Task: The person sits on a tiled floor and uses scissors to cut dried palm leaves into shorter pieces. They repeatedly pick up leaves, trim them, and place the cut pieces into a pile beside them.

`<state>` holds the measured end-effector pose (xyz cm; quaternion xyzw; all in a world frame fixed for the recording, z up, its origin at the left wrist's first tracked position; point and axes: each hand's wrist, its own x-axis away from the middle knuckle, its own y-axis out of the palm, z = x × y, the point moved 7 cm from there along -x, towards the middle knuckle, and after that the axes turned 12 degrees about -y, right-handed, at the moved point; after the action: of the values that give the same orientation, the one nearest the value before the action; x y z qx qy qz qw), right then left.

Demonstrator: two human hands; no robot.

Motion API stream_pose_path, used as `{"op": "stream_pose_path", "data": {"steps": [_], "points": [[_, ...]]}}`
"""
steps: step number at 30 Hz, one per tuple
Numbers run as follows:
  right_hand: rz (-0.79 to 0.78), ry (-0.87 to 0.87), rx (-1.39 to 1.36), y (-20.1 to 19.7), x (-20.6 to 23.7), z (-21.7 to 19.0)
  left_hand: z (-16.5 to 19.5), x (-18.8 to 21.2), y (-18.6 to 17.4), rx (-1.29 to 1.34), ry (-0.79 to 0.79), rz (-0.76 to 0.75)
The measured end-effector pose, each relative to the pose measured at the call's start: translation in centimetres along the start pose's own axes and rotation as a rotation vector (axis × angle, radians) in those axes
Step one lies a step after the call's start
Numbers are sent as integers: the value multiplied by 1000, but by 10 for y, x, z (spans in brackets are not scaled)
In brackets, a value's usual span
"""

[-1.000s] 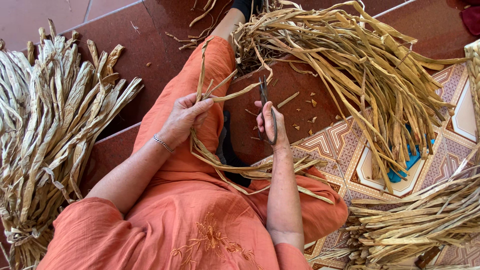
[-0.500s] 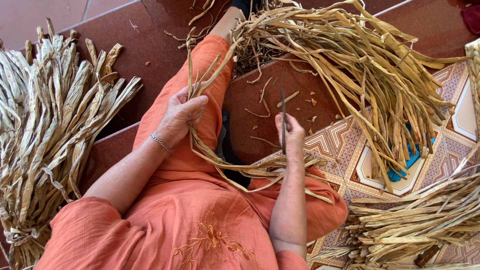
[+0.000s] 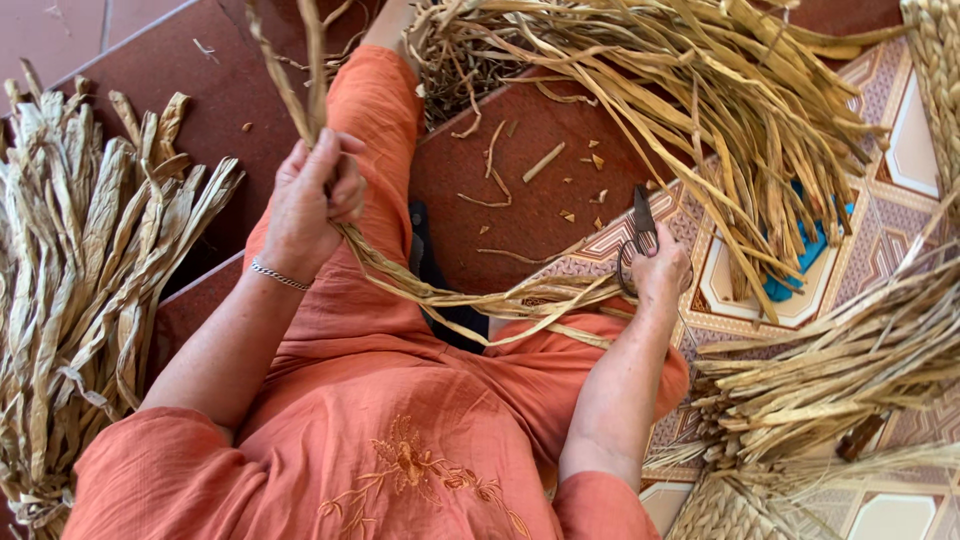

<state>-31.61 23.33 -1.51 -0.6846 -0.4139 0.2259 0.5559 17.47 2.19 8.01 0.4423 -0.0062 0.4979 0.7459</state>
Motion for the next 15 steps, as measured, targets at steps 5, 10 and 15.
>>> {"op": "stream_pose_path", "data": {"steps": [5,10,15], "points": [[7,213,-1,5,0,3,23,2,24,-69,168,-29],[27,-83,-121,-28,30,-77,26,-6,26,-37,243,-34],[-323,-682,-643,-17,101,-203,34,-19,5,35,313,13]]}}
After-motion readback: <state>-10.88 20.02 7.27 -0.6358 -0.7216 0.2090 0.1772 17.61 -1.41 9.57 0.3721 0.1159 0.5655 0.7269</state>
